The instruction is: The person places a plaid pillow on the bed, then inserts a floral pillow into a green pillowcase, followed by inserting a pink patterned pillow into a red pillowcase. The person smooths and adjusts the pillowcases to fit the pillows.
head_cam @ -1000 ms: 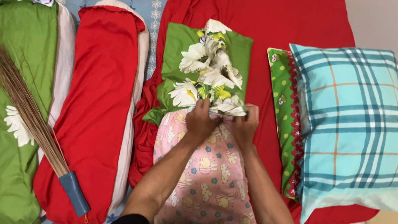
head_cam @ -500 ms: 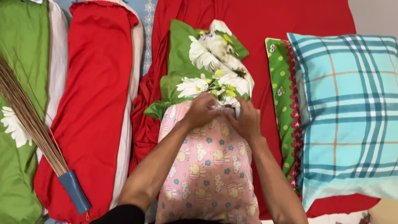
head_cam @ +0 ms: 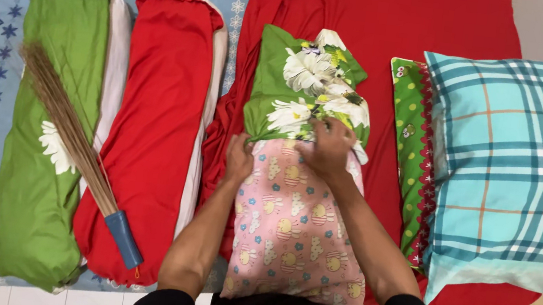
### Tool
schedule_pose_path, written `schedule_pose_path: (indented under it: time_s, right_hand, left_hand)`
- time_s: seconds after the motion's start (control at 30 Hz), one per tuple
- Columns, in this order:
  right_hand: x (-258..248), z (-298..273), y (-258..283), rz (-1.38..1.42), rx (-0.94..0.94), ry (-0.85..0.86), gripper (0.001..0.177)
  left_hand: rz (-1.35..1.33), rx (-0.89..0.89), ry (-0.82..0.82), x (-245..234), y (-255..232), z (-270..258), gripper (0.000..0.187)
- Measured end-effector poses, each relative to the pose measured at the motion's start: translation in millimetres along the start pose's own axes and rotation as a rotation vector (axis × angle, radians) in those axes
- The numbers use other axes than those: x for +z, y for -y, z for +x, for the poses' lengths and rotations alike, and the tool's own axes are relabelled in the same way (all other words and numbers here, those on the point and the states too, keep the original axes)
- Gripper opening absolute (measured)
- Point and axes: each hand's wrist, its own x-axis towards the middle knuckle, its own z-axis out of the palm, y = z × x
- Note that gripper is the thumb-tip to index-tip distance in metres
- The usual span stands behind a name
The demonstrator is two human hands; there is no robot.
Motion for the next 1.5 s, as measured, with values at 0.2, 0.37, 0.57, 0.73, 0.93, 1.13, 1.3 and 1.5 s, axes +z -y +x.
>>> schedule_pose_path:
  time_s: [0.2,0.37,0.57,0.73,0.93,1.13,1.3,1.5]
  right_hand:
    - [26.7,16.4,26.2,-0.116,-0.066,0.396,0.072]
    - [49.4,-27.5,-20.0,-0.222,-0.292,0.045,0.032]
    - [56.5,-40.6,-37.8,-0.221,-0.127,-0.128,0.015]
    - [37.0,-24.3,-36.1,-0.058,-0.059,-0.18,0.021]
    - [18.9,-18.5,-20.4,0.015,-0.036,-0.085,0.022]
    - [-17.2,-11.9,24.4,0.101,-0.059,0.098,0.053]
    - [-33.4,15.9,46.3,0.096,0.001,0.124,0.087]
    - [6.3,10.1,19.1,-0.195,0.046,0.199,0.069]
  left_hand:
    - [-0.102,0.101,-0.062,-3.8,-30.8,-49.1,0.013]
    - [-0.174,0.105,0.055,-29.4,-50.0,-81.0,0.012]
    - [-0.046,0.077,0.258,-42.4,-61.0,-86.3,0.013]
    - [0.075,0.063,0.268,-28.9,-61.0,-72.9,0.009]
    - [-0.709,-0.423,0.31,-12.7,-20.7,-60.9,0.091]
    - [-0.69,-0.445,0.385,3.1,-3.0,-64.9,0.028]
    - [-0.514,-0.25,0.447,26.6,-39.0,-67.7,0.023]
    - [-0.302,-0.019,0.426,2.3,-67.0,-75.8,0.024]
